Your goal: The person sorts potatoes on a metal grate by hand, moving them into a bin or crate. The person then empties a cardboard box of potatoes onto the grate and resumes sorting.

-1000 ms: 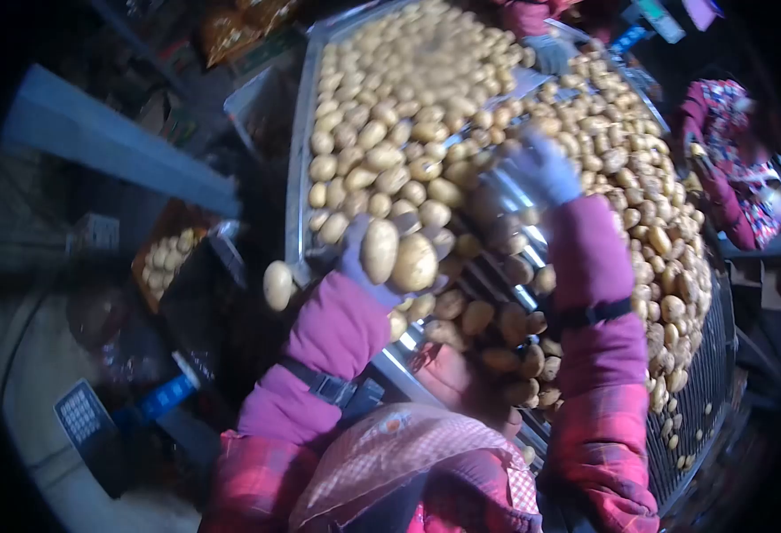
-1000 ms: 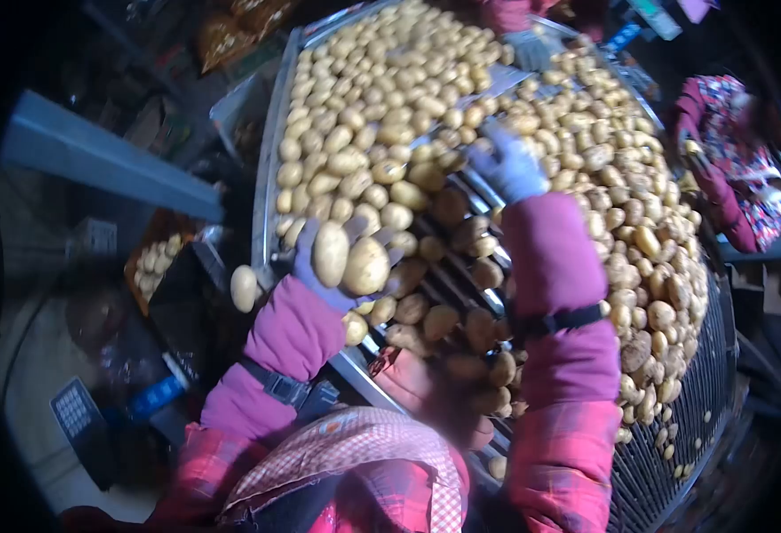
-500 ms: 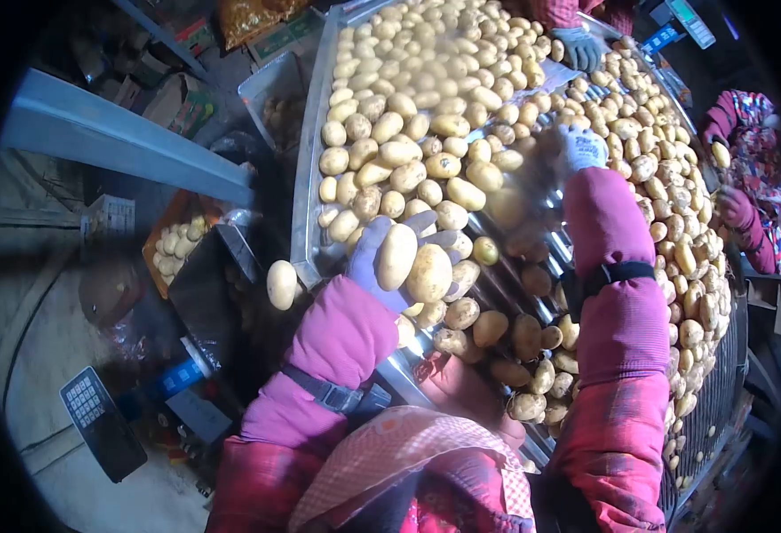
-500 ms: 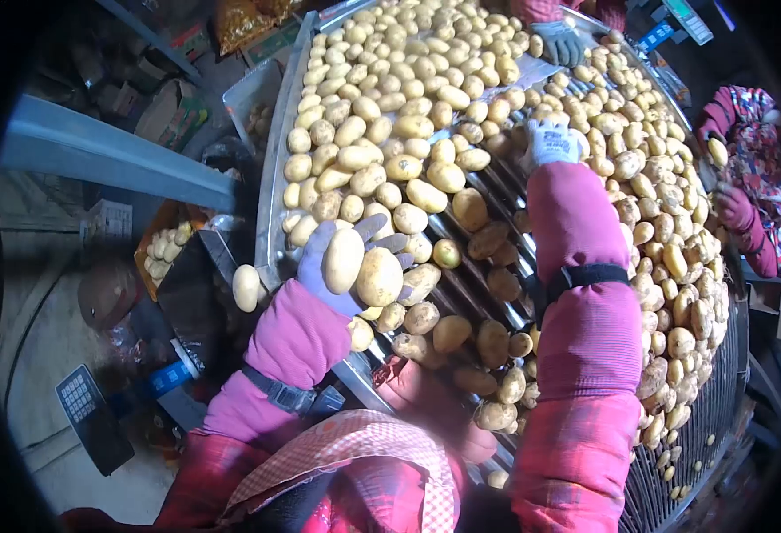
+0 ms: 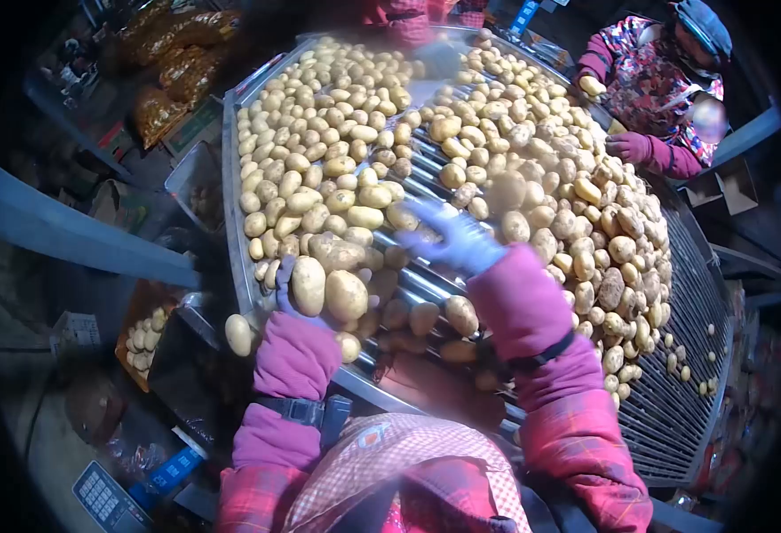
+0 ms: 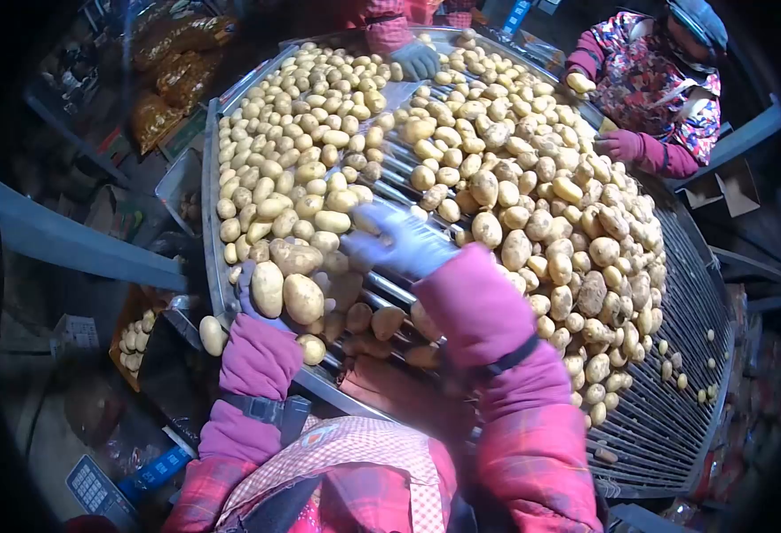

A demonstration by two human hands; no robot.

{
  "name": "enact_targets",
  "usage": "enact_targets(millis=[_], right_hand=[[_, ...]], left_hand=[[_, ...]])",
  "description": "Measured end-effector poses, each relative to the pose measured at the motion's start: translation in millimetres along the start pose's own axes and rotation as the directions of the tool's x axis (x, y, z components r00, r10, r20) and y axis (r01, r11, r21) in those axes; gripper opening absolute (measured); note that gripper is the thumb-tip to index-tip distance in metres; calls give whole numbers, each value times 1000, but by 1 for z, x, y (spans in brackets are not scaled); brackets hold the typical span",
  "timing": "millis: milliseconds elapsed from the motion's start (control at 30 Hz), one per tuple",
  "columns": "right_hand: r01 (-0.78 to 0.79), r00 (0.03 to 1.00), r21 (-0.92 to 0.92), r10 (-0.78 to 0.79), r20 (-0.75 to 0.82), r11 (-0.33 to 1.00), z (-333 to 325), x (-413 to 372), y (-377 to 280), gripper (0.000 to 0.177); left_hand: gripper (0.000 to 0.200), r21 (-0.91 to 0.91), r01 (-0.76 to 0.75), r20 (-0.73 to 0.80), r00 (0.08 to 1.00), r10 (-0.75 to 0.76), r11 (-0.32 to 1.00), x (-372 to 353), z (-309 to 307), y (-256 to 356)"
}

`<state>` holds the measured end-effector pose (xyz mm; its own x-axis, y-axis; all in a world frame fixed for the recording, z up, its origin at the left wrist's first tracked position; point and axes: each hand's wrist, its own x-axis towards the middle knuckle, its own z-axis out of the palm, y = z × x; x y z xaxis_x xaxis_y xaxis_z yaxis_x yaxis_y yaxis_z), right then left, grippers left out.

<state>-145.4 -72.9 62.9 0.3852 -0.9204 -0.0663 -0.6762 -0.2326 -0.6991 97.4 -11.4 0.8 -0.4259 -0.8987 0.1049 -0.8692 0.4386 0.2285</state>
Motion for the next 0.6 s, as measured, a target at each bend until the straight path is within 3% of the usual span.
enact_targets(millis=[33, 67, 100, 133, 167, 200, 233, 267, 300, 333, 367, 400, 433, 467, 500, 533, 567, 600], right_hand=[[-76, 987, -160, 52, -150, 984, -27, -6, 18, 47], [-256, 947, -464, 122, -299, 848, -54, -9, 33, 36], [-403, 899, -519, 222, -377, 753, -75, -17, 52, 44], [-538, 834, -554, 305, -460, 636, -95, -24, 78, 52], [-581, 812, -604, 343, -472, 545, -102, -27, 130, 66], [-626, 774, -611, 482, -411, 485, -102, -22, 108, 72], [-580, 805, -623, 484, -343, 524, -92, -18, 133, 74], [-588, 796, -673, 470, -381, 449, -87, -6, 130, 75], [-587, 791, -718, 451, -413, 374, -78, 6, 126, 75], [-592, 783, -716, 476, -401, 370, -78, 17, 121, 77], [-514, 841, -759, 409, -354, 400, -73, 25, 121, 70], [-439, 879, -815, 370, -302, 377, -61, 31, 118, 68], [-358, 914, -867, 322, -248, 346, -52, 40, 115, 65], [-359, 914, -868, 319, -252, 342, -41, 52, 128, 61], [-364, 926, -819, 267, -267, 444, -39, 51, 106, 56], [-334, 941, -701, 266, -208, 630, -39, 56, 108, 60], [-299, 954, -549, 258, -153, 780, -40, 60, 116, 64], [-66, 989, 148, 84, -122, 987, -26, 59, 132, 70]], left_hand=[[63, -602, 26, 25, 1000, -14, 798, 5, -8, 5], [61, -960, 60, 58, 998, -16, 274, 8, -20, 9], [59, -931, 75, 81, 997, -3, -358, 10, -33, 11], [57, -754, 28, -51, 994, 100, -656, 8, -53, 9], [57, -755, 26, -48, 994, 95, -656, 8, -53, 11], [57, -649, 47, 48, 999, 20, -759, 7, -52, 16], [57, -532, 43, 154, 987, -47, -846, 6, -52, 22], [57, -442, 49, 188, 981, -39, -896, 4, -63, 28], [57, -647, -37, -17, 999, -35, -761, 12, -60, 34], [58, -748, -44, -1, 998, -64, -662, 12, -46, 27], [58, -834, -41, 18, 995, -101, -550, 9, -35, 18], [56, -680, 18, 155, 981, -120, -733, 12, -43, 20], [55, -504, -10, 166, 980, -108, -864, 11, -34, 14], [57, -446, -1, 106, 993, -54, -895, 6, -26, 10], [58, -387, 23, 38, 999, 9, -922, 6, -30, 10], [63, -270, 25, 314, 947, -63, -962, 7, -26, 8], [63, -273, 12, 304, 950, -74, -962, 7, -28, 5], [67, -307, 57, 326, 944, -48, -950, 7, -32, 5]])
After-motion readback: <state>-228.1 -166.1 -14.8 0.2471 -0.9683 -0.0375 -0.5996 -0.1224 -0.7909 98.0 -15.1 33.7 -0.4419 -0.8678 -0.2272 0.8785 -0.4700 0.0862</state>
